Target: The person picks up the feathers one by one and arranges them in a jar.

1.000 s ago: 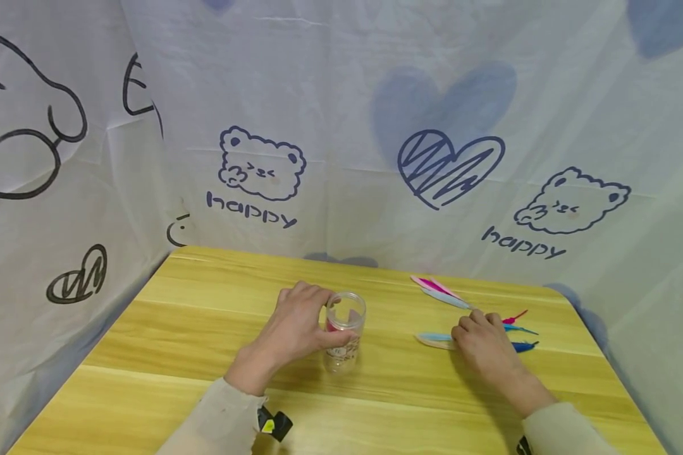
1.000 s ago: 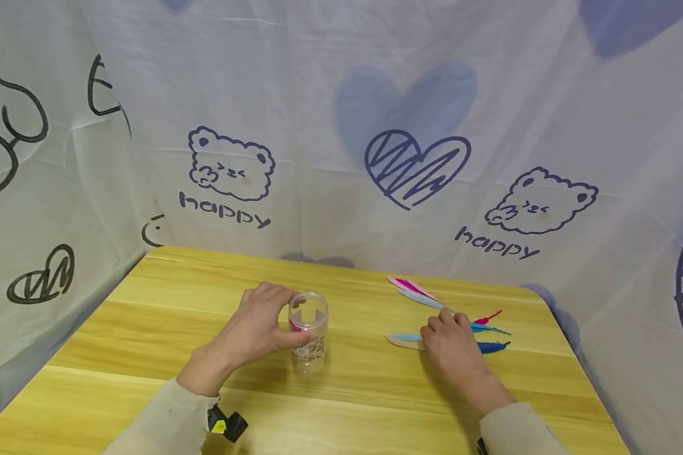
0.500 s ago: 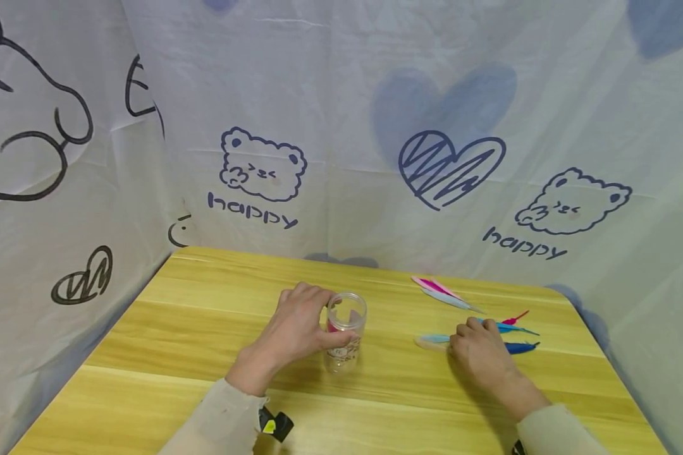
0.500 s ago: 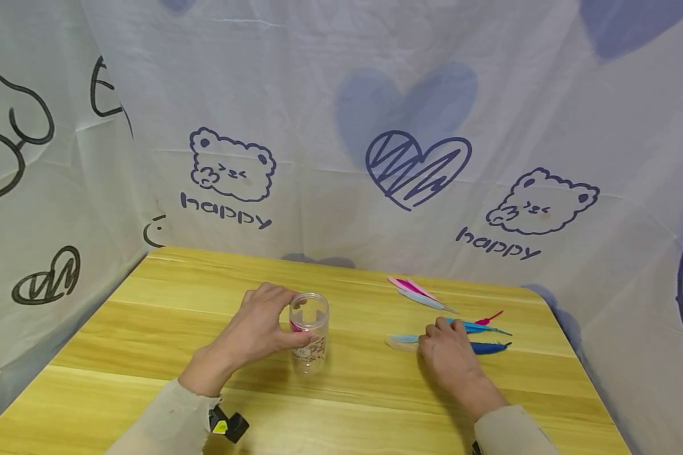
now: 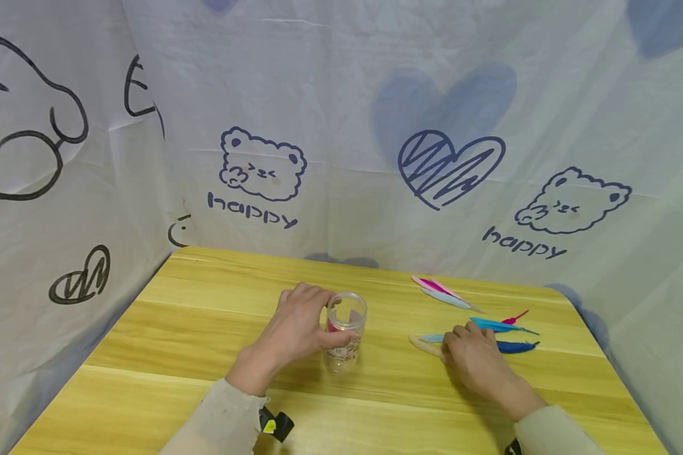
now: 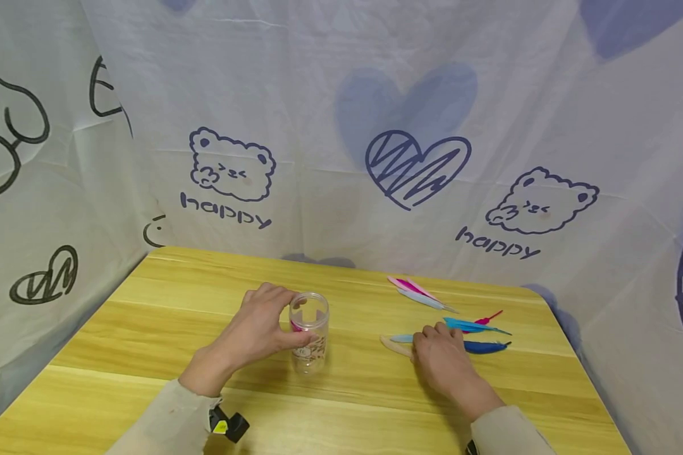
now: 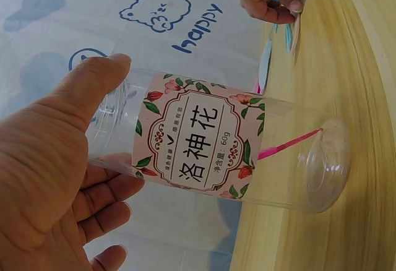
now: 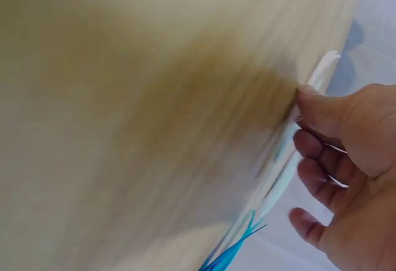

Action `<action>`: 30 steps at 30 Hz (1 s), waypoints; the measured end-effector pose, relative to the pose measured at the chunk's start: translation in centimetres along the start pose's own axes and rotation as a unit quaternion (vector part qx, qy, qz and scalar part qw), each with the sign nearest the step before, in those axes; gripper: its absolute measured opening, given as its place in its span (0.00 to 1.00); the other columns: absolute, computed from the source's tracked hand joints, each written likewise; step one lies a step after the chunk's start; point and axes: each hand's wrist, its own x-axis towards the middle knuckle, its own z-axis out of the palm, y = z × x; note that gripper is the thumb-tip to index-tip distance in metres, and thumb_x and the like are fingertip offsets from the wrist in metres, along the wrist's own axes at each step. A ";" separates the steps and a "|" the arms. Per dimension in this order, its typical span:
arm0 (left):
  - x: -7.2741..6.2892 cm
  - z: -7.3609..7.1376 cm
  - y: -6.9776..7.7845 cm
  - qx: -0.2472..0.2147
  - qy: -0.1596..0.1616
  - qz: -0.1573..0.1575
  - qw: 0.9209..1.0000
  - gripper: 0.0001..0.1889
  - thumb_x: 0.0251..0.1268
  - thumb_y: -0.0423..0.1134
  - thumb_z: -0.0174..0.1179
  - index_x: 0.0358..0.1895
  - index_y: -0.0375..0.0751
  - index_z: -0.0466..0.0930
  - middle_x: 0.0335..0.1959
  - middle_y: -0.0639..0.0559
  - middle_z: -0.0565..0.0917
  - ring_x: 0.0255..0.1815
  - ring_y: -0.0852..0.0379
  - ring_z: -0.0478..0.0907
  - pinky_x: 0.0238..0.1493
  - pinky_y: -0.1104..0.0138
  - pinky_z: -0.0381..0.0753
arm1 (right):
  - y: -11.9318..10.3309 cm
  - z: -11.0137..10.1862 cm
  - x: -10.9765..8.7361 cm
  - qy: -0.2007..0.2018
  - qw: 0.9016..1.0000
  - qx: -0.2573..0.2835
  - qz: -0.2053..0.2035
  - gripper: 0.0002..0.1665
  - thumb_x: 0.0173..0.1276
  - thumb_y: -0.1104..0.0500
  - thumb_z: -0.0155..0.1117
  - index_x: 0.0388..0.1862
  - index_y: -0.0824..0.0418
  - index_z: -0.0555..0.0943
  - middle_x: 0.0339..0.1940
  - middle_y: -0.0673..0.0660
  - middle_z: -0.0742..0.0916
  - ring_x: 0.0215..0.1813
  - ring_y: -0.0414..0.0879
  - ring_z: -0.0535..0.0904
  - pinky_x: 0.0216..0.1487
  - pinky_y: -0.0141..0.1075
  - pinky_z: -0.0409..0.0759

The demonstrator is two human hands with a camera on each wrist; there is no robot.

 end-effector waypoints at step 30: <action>0.1 0.1 0.1 -0.006 -0.007 -0.004 1.000 0.38 0.53 0.68 0.76 0.62 0.47 0.84 0.55 0.54 0.87 0.58 0.51 0.75 0.66 0.52 0.68 | 0.4 0.5 2.0 0.037 0.997 -0.046 0.045 0.14 0.73 0.66 0.64 0.27 0.58 0.75 0.28 0.54 0.80 0.39 0.56 0.73 0.42 0.54 0.69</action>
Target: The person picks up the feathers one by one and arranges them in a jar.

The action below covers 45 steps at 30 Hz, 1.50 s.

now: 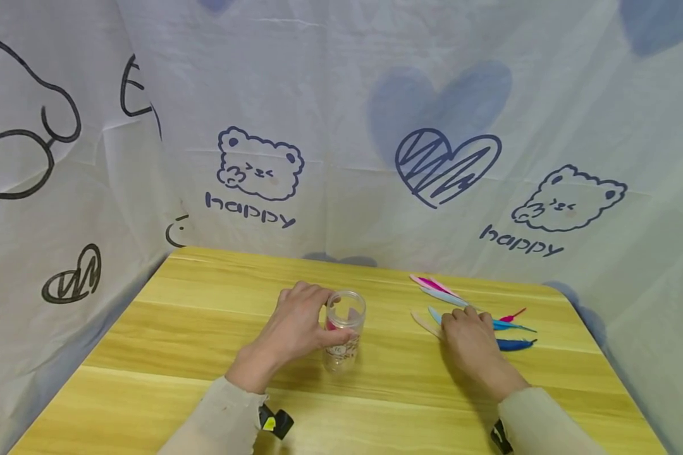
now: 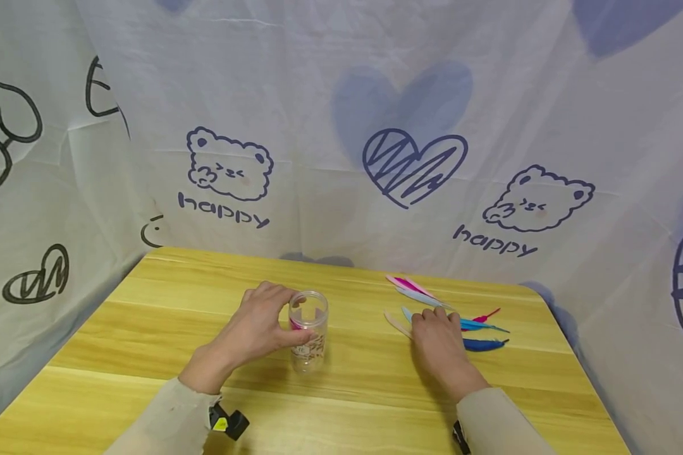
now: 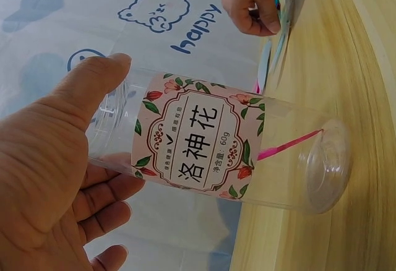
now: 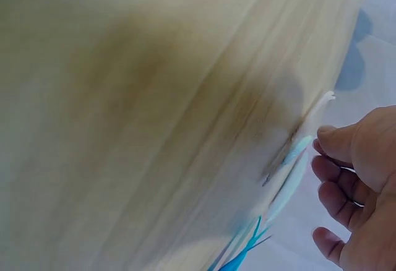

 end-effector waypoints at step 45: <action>0.0 -0.1 -0.1 0.000 0.004 0.005 1.000 0.37 0.54 0.68 0.76 0.60 0.46 0.84 0.53 0.54 0.88 0.56 0.51 0.76 0.63 0.52 0.68 | -1.1 0.5 0.7 0.023 0.997 0.006 -0.071 0.12 0.70 0.60 0.72 0.28 0.57 0.78 0.23 0.51 0.80 0.32 0.50 0.71 0.45 0.50 0.68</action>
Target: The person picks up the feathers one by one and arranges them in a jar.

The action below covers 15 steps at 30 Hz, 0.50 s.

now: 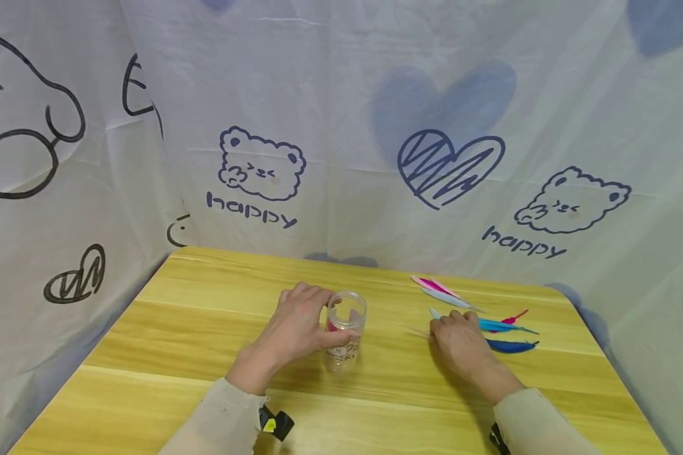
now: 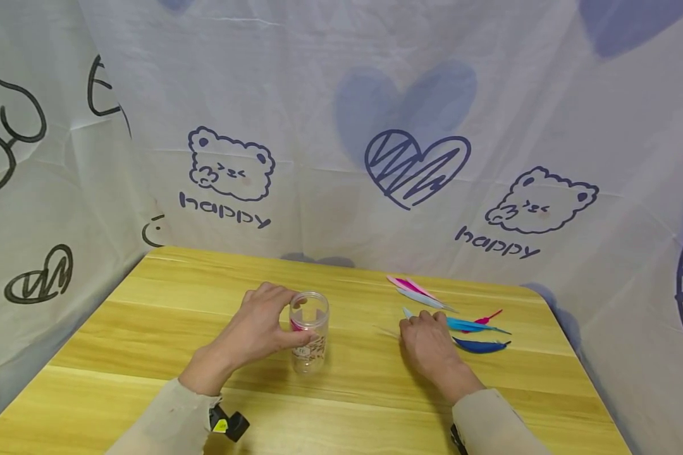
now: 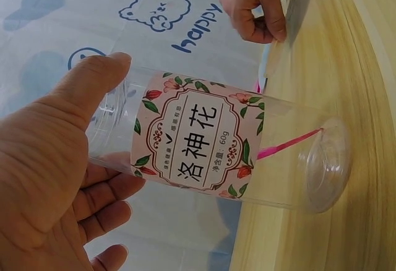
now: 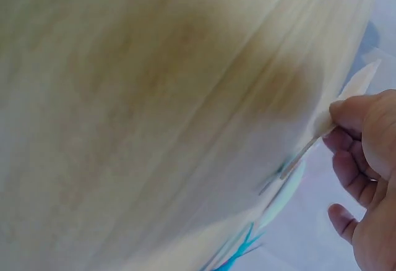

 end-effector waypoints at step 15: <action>-0.1 -0.3 -0.2 0.017 -0.006 0.008 1.000 0.41 0.54 0.70 0.74 0.64 0.46 0.82 0.59 0.51 0.86 0.62 0.49 0.75 0.67 0.50 0.67 | 0.2 -1.3 0.5 0.131 0.984 -0.054 -0.107 0.16 0.81 0.55 0.44 0.32 0.62 0.70 0.30 0.56 0.74 0.37 0.55 0.67 0.47 0.51 0.71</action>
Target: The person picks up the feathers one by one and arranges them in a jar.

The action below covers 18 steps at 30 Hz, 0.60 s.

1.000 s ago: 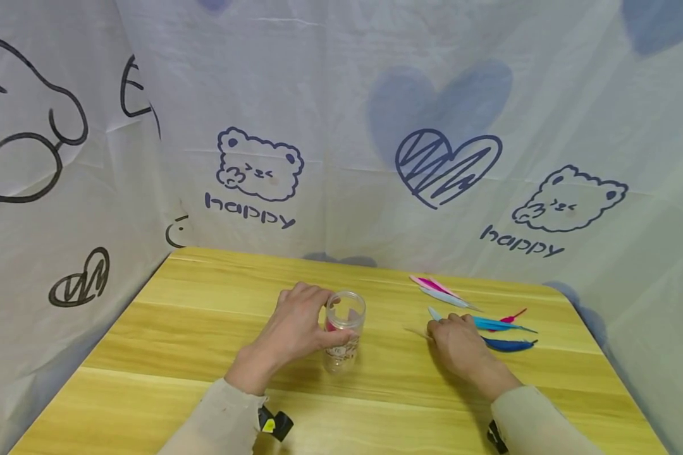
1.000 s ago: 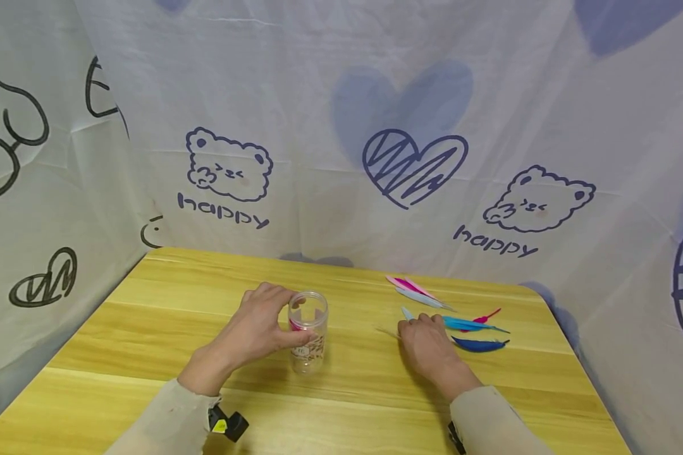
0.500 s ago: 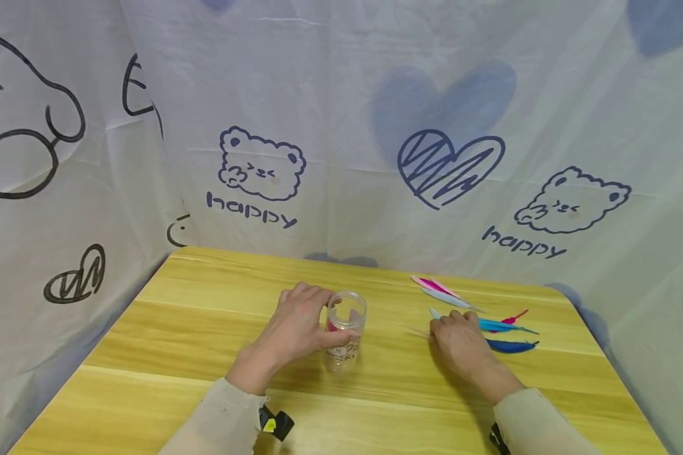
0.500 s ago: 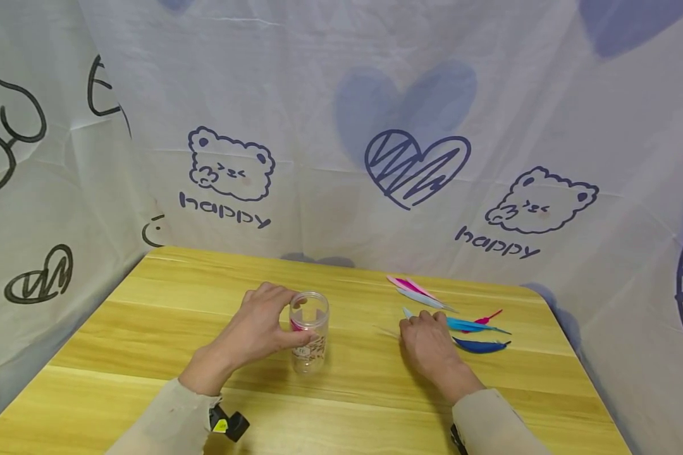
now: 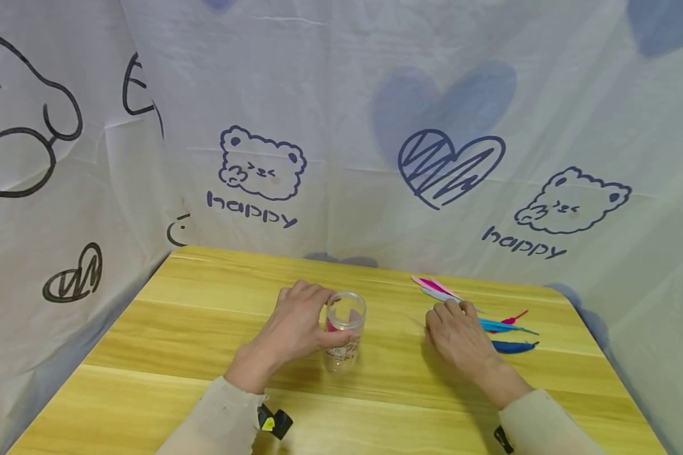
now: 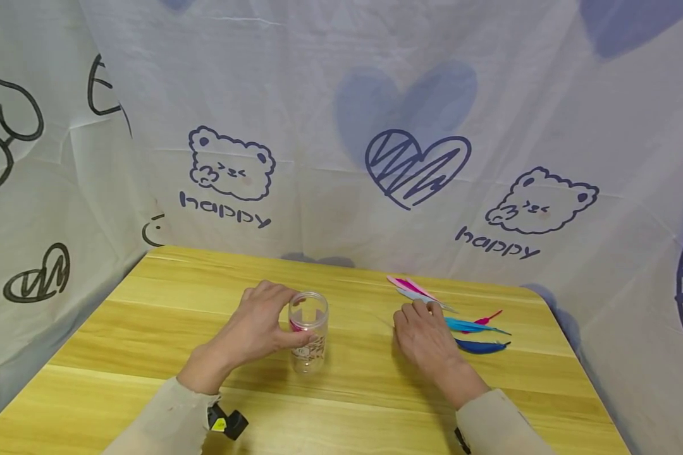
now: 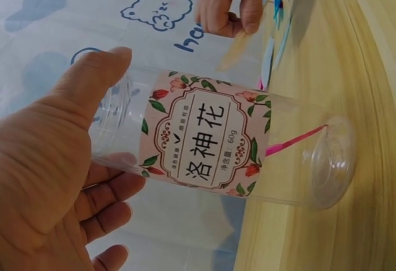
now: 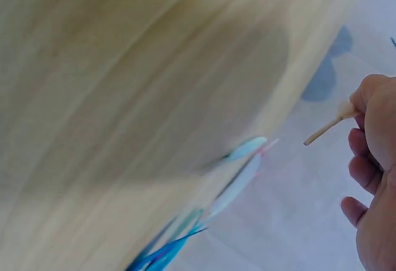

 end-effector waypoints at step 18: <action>0.3 -0.2 0.4 0.011 0.012 0.011 1.000 0.39 0.53 0.69 0.75 0.61 0.46 0.84 0.56 0.53 0.87 0.58 0.51 0.75 0.64 0.53 0.67 | -1.2 -5.1 4.1 0.057 0.998 0.039 -0.005 0.18 0.84 0.51 0.45 0.36 0.59 0.75 0.32 0.54 0.77 0.39 0.54 0.69 0.48 0.50 0.68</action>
